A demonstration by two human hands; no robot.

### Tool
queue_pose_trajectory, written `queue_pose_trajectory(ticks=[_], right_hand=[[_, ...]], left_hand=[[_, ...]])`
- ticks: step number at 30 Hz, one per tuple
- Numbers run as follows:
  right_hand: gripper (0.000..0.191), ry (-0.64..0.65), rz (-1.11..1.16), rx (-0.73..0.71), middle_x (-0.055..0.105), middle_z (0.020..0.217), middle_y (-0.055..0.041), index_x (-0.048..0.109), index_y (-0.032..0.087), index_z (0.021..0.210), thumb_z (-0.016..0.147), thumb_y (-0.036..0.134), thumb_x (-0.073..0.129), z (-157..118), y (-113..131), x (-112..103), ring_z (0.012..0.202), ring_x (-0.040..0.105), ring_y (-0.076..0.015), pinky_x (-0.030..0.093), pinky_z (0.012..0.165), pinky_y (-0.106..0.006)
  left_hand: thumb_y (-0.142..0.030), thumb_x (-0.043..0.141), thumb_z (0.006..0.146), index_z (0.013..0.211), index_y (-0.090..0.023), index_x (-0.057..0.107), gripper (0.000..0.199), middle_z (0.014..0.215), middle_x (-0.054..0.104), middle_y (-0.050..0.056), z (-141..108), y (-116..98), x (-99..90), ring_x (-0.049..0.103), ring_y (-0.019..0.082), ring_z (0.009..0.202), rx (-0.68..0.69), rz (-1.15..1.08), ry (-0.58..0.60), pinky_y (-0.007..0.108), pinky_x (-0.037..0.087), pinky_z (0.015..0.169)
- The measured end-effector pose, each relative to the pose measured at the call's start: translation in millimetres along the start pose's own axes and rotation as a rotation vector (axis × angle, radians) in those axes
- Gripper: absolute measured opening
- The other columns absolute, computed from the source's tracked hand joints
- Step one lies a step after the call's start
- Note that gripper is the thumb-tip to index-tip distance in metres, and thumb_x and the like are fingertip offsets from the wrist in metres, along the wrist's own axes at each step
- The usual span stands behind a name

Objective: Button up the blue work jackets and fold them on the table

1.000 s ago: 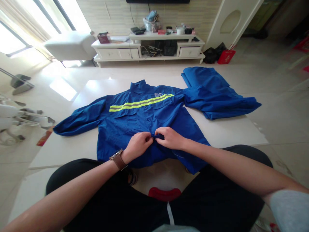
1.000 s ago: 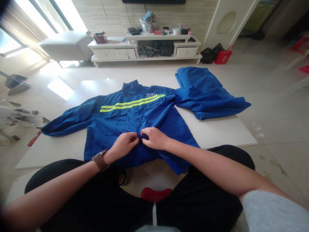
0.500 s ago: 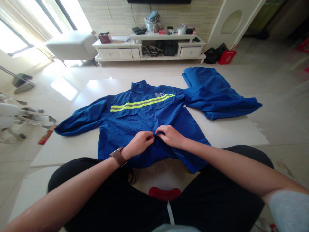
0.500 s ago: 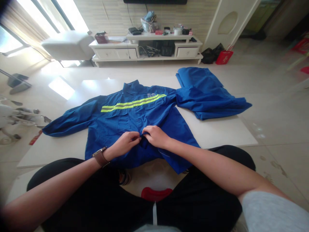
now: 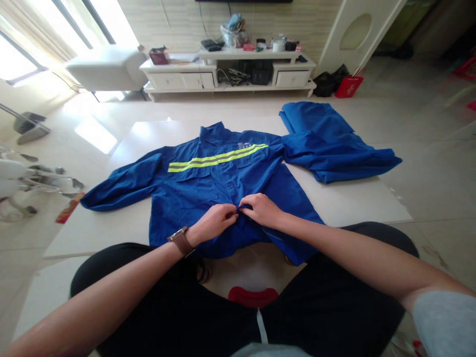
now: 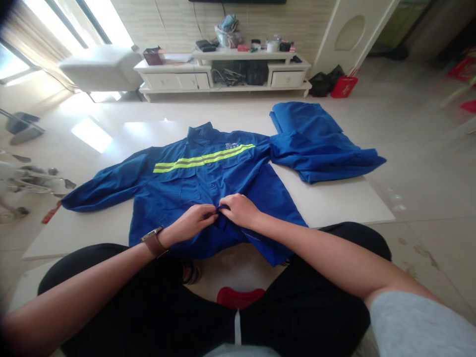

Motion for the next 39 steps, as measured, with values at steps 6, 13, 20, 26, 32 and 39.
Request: queue_pose_trajectory(ticks=[6,13,20,26,32,39], right_hand=[[0.014,-0.031,-0.048,0.043,0.077,0.092,-0.0061,0.076,0.02,0.089,0.092,0.021,0.062,-0.1,0.6,-0.1,0.086,0.069,-0.0192,0.042,0.076,-0.026],[0.013,-0.046,-0.016,0.035,0.076,0.087,-0.0043,0.075,0.019,0.089,0.088,0.018,0.063,0.4,1.2,-4.1,0.081,0.067,-0.0175,0.039,0.073,-0.025],[0.015,-0.04,0.115,-0.009,0.072,0.08,-0.0021,0.075,0.017,0.091,0.095,0.025,0.062,1.8,0.5,-1.4,0.073,0.062,-0.0137,0.037,0.069,-0.023],[0.016,-0.067,0.065,0.032,0.074,0.083,-0.0036,0.076,0.019,0.093,0.095,0.026,0.062,1.5,-1.5,-1.9,0.075,0.064,-0.0149,0.036,0.069,-0.024],[0.016,-0.05,-0.001,0.057,0.075,0.083,-0.0034,0.076,0.02,0.094,0.094,0.029,0.062,0.5,-0.6,0.3,0.077,0.065,-0.0162,0.035,0.069,-0.025],[0.019,-0.027,-0.091,0.104,0.076,0.088,-0.0028,0.075,0.025,0.099,0.096,0.036,0.06,-1.8,1.3,0.9,0.084,0.068,-0.019,0.037,0.069,-0.025]], left_hand=[[-0.027,0.05,0.094,0.071,-0.018,0.051,0.025,0.069,0.053,-0.002,1.3,-2.1,-1.9,0.044,0.012,0.063,0.035,0.038,0.018,0.027,0.028,0.063],[-0.03,0.056,0.089,0.07,-0.019,0.058,0.022,0.065,0.059,-0.001,-0.2,0.1,-6.1,0.05,0.013,0.062,-0.14,0.068,-0.108,0.027,0.03,0.06],[-0.019,0.063,0.078,0.096,-0.017,0.069,0.019,0.081,0.07,0.001,1.4,2.3,-10.1,0.06,0.014,0.068,-0.129,-0.072,-0.277,0.025,0.044,0.067],[-0.02,0.065,0.076,0.092,-0.015,0.074,0.019,0.074,0.068,0.001,1.6,4.4,-6.8,0.059,0.013,0.065,-0.155,-0.152,-0.254,0.024,0.045,0.063],[-0.02,0.064,0.075,0.088,-0.014,0.073,0.017,0.075,0.07,0.002,2.9,7.9,-2.3,0.06,0.014,0.067,-0.12,-0.235,-0.227,0.025,0.047,0.064],[-0.013,0.061,0.07,0.095,-0.014,0.073,0.028,0.073,0.068,0.0,3.9,6.9,-2.4,0.059,0.013,0.065,-0.134,-0.249,-0.202,0.024,0.047,0.063]])
Point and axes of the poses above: each hand's wrist, its own z-axis towards the middle knuckle, its own x-axis out of the palm, y = z × x, the point moved 2 cm from there along z, towards the middle knuckle
